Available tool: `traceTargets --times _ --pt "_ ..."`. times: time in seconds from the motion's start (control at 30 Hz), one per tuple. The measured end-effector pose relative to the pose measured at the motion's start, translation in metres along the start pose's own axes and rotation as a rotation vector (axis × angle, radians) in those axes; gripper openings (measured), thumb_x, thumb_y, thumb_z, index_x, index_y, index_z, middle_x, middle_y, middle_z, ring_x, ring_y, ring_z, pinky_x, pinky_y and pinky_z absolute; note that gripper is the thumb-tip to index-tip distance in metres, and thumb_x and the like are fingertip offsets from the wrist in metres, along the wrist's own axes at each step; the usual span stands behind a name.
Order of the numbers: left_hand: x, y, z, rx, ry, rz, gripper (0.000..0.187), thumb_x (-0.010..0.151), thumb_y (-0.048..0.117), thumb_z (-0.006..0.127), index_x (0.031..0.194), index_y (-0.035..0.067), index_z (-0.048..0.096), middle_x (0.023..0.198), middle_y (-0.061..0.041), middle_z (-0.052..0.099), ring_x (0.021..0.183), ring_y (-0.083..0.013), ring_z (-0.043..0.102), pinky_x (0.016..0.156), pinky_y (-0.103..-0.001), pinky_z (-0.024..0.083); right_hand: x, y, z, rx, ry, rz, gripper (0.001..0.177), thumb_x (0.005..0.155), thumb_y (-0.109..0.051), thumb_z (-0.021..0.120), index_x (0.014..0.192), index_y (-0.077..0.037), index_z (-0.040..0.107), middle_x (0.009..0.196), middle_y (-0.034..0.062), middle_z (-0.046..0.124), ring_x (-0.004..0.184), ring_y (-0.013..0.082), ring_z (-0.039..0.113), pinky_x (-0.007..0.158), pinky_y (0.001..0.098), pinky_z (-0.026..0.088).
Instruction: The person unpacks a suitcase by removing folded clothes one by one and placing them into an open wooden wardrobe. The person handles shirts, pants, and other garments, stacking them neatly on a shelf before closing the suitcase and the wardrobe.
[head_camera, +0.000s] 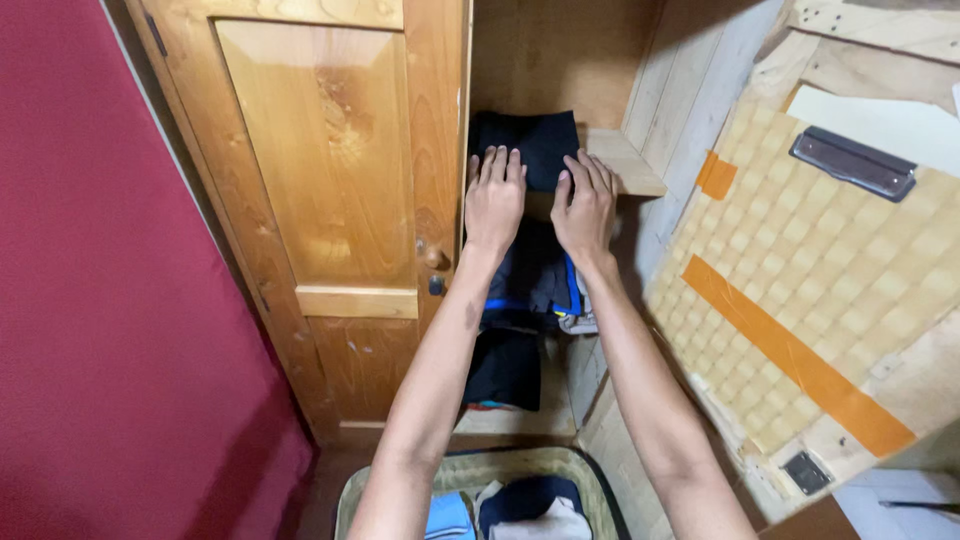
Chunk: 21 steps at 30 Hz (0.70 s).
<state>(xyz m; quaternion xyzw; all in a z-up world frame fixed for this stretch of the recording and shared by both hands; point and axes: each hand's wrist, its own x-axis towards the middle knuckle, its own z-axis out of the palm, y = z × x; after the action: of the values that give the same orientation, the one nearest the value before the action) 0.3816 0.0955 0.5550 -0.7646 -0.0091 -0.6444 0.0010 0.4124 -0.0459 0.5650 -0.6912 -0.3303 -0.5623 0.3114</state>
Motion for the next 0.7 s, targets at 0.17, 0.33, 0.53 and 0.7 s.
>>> traceTargets --times 0.17,0.33,0.53,0.7 --pt "-0.091 0.012 -0.060 -0.323 -0.052 -0.104 0.027 0.096 0.004 0.058 0.120 0.003 0.070 0.125 -0.015 0.071 0.120 -0.0324 0.069 0.104 -0.041 0.056 -0.079 -0.048 -0.044 0.161 -0.064 0.167 0.032 0.087 0.000 0.069 0.119 0.002 0.068 0.125 0.0263 0.065 0.120 0.0423 0.057 0.104 0.0478 0.046" --pt "-0.179 0.018 -0.125 -0.514 -0.353 -0.510 0.015 0.096 0.016 0.066 0.101 0.004 0.074 0.085 -0.016 0.071 0.067 -0.0336 0.071 0.062 -0.044 0.057 -0.172 -0.081 -0.076 0.399 -0.419 0.475 0.014 0.091 -0.006 0.071 0.105 -0.003 0.073 0.103 0.0149 0.076 0.099 0.0290 0.072 0.089 0.0396 0.056" --pt "-0.321 0.040 -0.168 -0.405 -0.559 -0.699 0.036 0.091 0.028 0.070 0.065 0.004 0.067 0.062 -0.018 0.064 0.058 -0.0390 0.064 0.056 -0.048 0.051 -0.337 -0.079 -0.105 0.483 -1.130 0.747 0.016 0.090 -0.015 0.073 0.099 -0.002 0.075 0.088 0.0124 0.079 0.080 0.0233 0.077 0.075 0.0368 0.059" --pt "-0.454 0.055 -0.193 -0.495 -0.863 -0.826 0.033 0.087 0.027 0.070 0.066 0.001 0.066 0.066 -0.023 0.063 0.063 -0.0423 0.066 0.059 -0.049 0.053 -0.486 -0.055 -0.129 0.401 -1.526 0.821 0.028 0.085 -0.028 0.080 0.100 -0.005 0.078 0.095 0.0142 0.077 0.091 0.0267 0.074 0.083 0.0382 0.057"
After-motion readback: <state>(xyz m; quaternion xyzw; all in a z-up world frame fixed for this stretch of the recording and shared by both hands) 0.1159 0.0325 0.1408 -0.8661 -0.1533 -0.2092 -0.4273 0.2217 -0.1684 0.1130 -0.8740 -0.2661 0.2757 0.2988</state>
